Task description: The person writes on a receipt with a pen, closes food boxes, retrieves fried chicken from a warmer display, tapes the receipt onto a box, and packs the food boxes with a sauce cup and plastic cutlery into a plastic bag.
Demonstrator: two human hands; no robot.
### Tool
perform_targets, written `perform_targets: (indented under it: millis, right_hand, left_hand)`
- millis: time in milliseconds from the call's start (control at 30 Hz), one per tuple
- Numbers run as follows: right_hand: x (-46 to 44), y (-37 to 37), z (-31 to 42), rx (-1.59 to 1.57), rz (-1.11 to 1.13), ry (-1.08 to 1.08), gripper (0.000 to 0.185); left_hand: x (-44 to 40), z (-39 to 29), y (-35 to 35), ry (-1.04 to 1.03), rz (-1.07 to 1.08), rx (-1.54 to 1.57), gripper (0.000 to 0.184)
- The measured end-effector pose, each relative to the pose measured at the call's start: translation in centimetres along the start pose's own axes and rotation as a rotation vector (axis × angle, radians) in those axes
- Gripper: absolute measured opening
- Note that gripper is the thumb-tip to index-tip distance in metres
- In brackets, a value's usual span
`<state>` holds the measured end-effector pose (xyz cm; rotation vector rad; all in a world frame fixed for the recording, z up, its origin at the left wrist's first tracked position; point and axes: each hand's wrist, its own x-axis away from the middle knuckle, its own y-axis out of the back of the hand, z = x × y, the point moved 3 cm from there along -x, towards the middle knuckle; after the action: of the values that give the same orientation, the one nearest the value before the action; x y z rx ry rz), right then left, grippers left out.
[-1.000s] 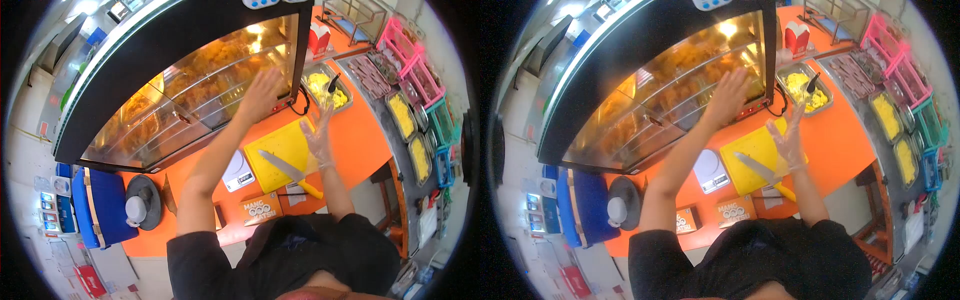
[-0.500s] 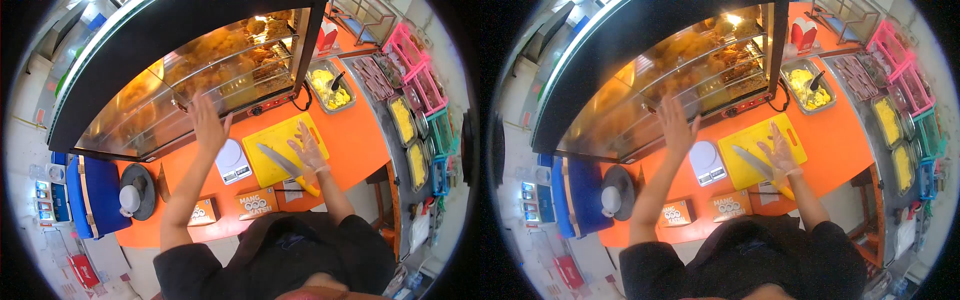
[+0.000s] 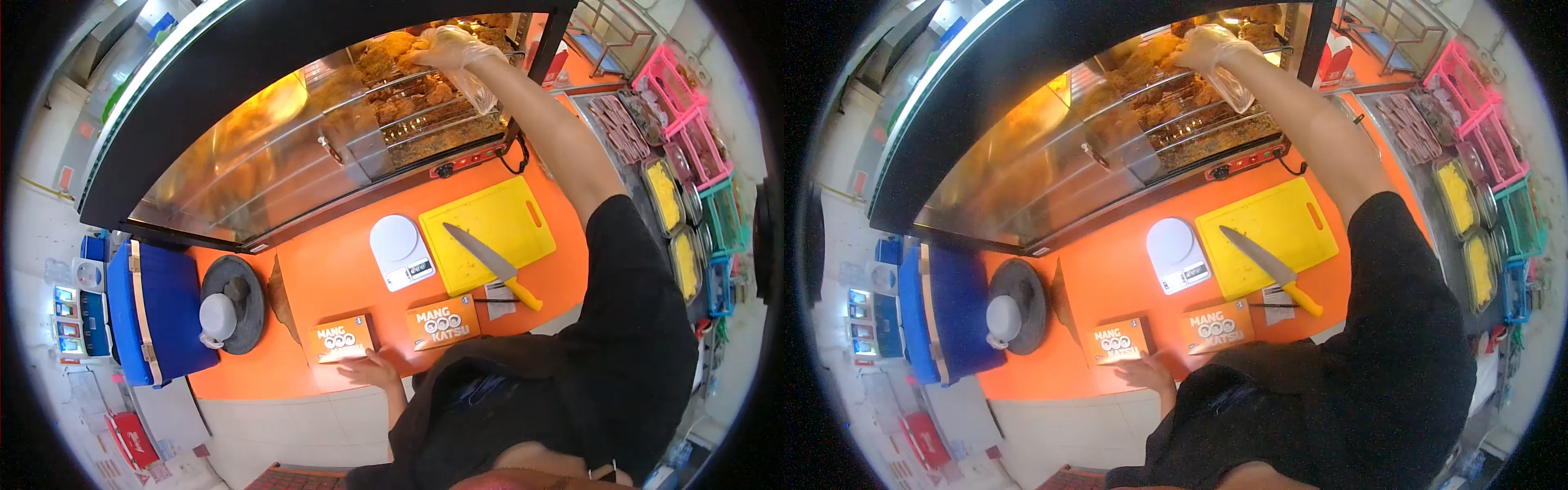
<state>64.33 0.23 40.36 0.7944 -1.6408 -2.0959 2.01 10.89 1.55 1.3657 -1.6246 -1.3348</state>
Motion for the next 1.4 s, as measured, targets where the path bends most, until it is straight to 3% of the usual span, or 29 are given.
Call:
perform_targets:
  millis: [67, 200, 267, 333, 433, 467, 667, 767, 900, 933, 1033, 1167, 1200, 1400]
  right_hand:
    - [0.6, 0.4, 0.3, -0.072, 0.045, -0.056, 0.056]
    - [-1.5, -1.2, -2.9, -0.328, 0.022, -0.004, 0.059]
    - [-0.1, -1.8, -3.3, -0.54, -0.062, -0.113, 0.064]
    - [-1.7, -2.1, -3.2, -0.37, -0.194, -0.007, 0.066]
    - [-5.7, -3.2, -4.2, -0.119, -0.376, 0.155, 0.068]
    - [-6.4, -3.2, -4.0, -0.033, -0.437, 0.208, 0.068]
    - [-7.5, -4.0, 0.6, 0.087, -0.425, 0.091, 0.07]
    - [-8.3, -4.4, 2.4, 0.092, -0.4, 0.038, 0.07]
    - [-10.0, -5.2, 3.6, 0.079, -0.369, 0.01, 0.071]
    - [-10.2, -5.1, 3.6, 0.072, -0.362, 0.003, 0.072]
    - [-10.6, -4.9, 3.6, 0.066, -0.344, -0.013, 0.072]
    - [-10.4, -4.6, 3.5, 0.053, -0.313, -0.042, 0.073]
    - [-10.2, -4.5, 3.4, 0.053, -0.302, -0.046, 0.074]
    - [-8.2, -3.0, 1.6, 0.045, -0.255, -0.071, 0.075]
  left_hand:
    - [-0.3, 2.1, -0.7, 0.196, 0.085, -0.17, 0.079]
    - [-1.0, 5.4, -3.4, 0.205, -0.034, -0.096, 0.076]
    - [-1.0, 5.2, -3.1, -0.022, -0.174, -0.391, 0.074]
    - [-0.8, 4.1, -3.4, -0.243, -0.319, -0.679, 0.073]
    - [-0.7, 3.9, -3.1, -0.295, -0.319, -0.68, 0.071]
    - [-1.2, 5.7, -4.9, -0.023, -0.01, -0.638, 0.069]
    - [-1.5, 4.0, -3.0, -0.013, 0.161, -0.596, 0.068]
    - [-1.0, 6.3, -5.6, -0.082, -0.026, -0.551, 0.062]
    - [-1.0, 3.2, -2.8, -0.29, -0.306, -0.514, 0.055]
    - [-1.6, 1.2, -0.8, -0.225, -0.214, -0.494, 0.056]
    - [-1.6, 1.3, -0.6, -0.234, -0.348, -0.39, 0.058]
    - [-1.9, 3.4, -2.9, -0.114, -0.159, -0.39, 0.067]
    - [-1.5, 2.4, -2.1, -0.203, -0.343, -0.372, 0.07]
    - [-1.4, 1.9, -1.0, -0.268, -0.358, -0.398, 0.068]
